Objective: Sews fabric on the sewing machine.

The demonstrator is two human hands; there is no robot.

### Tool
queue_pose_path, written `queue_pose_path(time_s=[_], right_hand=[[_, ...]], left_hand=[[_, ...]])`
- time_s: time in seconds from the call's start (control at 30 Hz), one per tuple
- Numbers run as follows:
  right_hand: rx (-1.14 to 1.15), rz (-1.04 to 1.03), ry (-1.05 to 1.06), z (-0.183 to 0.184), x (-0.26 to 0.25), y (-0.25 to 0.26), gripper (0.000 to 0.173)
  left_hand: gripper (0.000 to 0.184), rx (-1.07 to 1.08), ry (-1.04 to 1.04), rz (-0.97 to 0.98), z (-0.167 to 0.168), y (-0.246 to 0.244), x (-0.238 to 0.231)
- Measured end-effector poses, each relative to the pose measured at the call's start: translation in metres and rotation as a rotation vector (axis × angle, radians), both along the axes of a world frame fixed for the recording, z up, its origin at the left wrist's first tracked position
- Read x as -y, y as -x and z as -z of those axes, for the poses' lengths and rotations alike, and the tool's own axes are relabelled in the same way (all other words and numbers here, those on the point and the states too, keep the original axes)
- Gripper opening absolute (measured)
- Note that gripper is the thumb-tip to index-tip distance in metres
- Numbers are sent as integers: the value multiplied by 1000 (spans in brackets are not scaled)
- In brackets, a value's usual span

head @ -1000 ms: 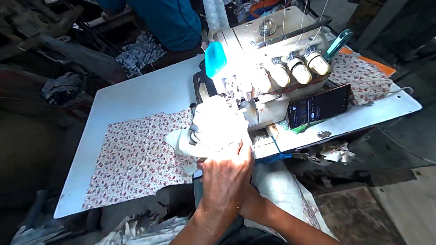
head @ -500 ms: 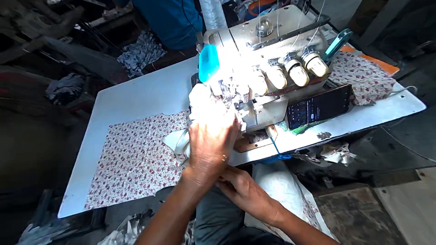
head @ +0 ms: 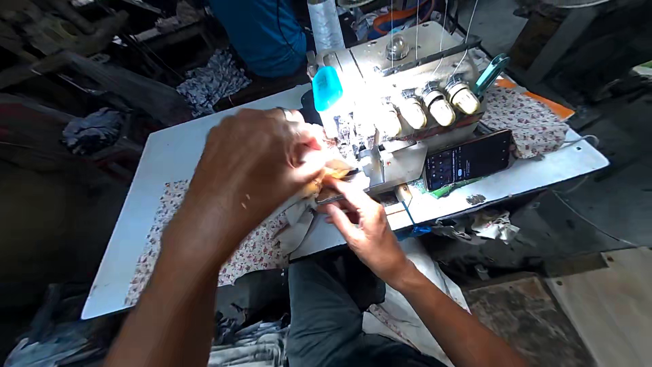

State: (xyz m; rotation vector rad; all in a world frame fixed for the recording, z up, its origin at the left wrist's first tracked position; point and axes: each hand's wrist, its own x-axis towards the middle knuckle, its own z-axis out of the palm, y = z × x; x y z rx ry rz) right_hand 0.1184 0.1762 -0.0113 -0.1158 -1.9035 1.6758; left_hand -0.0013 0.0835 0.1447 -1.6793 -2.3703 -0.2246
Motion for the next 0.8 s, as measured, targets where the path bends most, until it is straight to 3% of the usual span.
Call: queue_pose_path(time_s=[0.1,0.23,0.33,0.6,0.8], right_hand=[[-96,50,-114,3,21,-1,24],[-62,103,-167,28,32,-38,34],[-30,-10,-188,51,31,-56,20],[10,-103,-238,56,9,-51,15],[85,-183,-157,71,3,-57,20]], left_hand=[[19,-4,-49,-6,26,-50,1],[24,-70,-130,-102,90,-87,7],[21,-100,-156,-178,111,-95,2],[15,-161,-174,-274,104,-65,-24],[19,4,-185,-290,97,-27,-23]])
